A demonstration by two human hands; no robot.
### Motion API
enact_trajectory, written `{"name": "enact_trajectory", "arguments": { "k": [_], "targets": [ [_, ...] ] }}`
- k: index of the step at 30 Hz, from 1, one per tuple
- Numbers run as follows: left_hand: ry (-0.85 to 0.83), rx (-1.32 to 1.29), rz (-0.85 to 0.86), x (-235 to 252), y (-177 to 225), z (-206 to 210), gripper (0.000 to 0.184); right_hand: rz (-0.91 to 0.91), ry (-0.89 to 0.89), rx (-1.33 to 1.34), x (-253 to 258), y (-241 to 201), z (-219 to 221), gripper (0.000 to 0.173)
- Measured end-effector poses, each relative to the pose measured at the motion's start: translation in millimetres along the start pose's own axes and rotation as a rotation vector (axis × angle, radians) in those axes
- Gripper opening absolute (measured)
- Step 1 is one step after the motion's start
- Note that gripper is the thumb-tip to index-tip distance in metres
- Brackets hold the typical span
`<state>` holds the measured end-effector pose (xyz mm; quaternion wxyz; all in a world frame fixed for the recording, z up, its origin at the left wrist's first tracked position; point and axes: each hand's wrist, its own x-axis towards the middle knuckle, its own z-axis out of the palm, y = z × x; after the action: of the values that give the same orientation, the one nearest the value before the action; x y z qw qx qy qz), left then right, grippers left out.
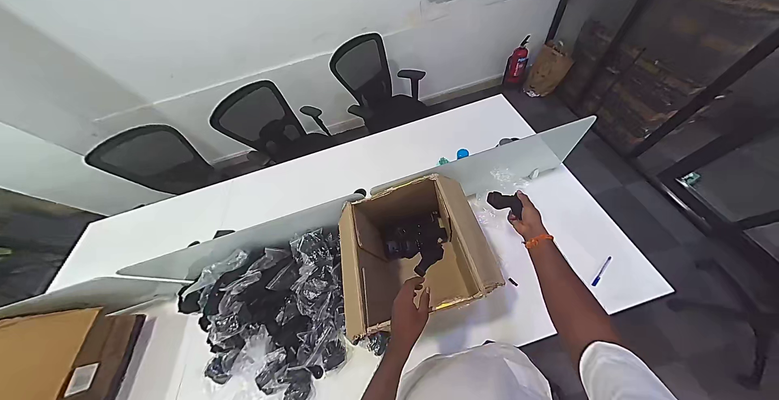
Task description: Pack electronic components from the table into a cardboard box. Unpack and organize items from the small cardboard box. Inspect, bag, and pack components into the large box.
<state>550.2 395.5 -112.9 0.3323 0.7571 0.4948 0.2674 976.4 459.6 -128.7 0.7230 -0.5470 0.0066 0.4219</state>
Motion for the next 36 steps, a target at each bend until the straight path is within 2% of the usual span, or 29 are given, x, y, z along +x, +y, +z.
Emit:
{"name": "enact_trajectory", "arguments": {
  "k": [3,6,9,14,16,19,21,23,24,27,32,34,36],
  "targets": [
    [-0.02,0.022,-0.011,-2,0,0,0.032,0.004,0.005,0.022,14,3,-1,0.03],
    [-0.044,-0.007,-0.005,-1,0,-2,0.029,-0.059,-0.027,-0.05,-1,4,-3,0.034],
    [-0.067,-0.086,0.022,2,-1,-4,0.026,-0.208,-0.155,-0.152,-52,2,5,0.034],
    [-0.091,-0.273,0.047,4,1,-11,0.02,-0.525,-0.412,-0.299,-168,24,35,0.02],
    [-0.088,-0.395,0.07,2,-3,-14,0.026,-0.632,-0.478,-0.325,-202,42,50,0.016],
    [-0.208,-0.677,0.093,-3,-6,-23,0.026,-0.833,-0.563,-0.456,-229,79,65,0.022],
    [-0.325,-0.84,0.094,-5,-4,-32,0.042,-0.994,-0.596,-0.677,-241,99,68,0.034],
    [-0.368,-0.913,0.052,-4,1,-39,0.059,-1.095,-0.642,-0.762,-250,119,74,0.043],
    [-0.367,-0.939,0.012,-5,1,-41,0.057,-1.05,-0.668,-0.716,-255,130,78,0.043],
    [-0.233,-0.993,-0.122,-6,2,-39,0.036,-0.692,-0.663,-0.502,-269,152,95,0.032],
    [0.103,-0.965,-0.227,0,3,-37,0.035,-0.319,-0.746,-0.594,-269,146,105,0.045],
    [0.126,-0.97,-0.256,5,-3,-42,0.038,-0.28,-0.81,-0.688,-264,149,103,0.042],
    [0.113,-1.0,-0.298,5,-8,-46,0.037,-0.321,-0.883,-0.833,-256,150,100,0.043]
  ]
}}
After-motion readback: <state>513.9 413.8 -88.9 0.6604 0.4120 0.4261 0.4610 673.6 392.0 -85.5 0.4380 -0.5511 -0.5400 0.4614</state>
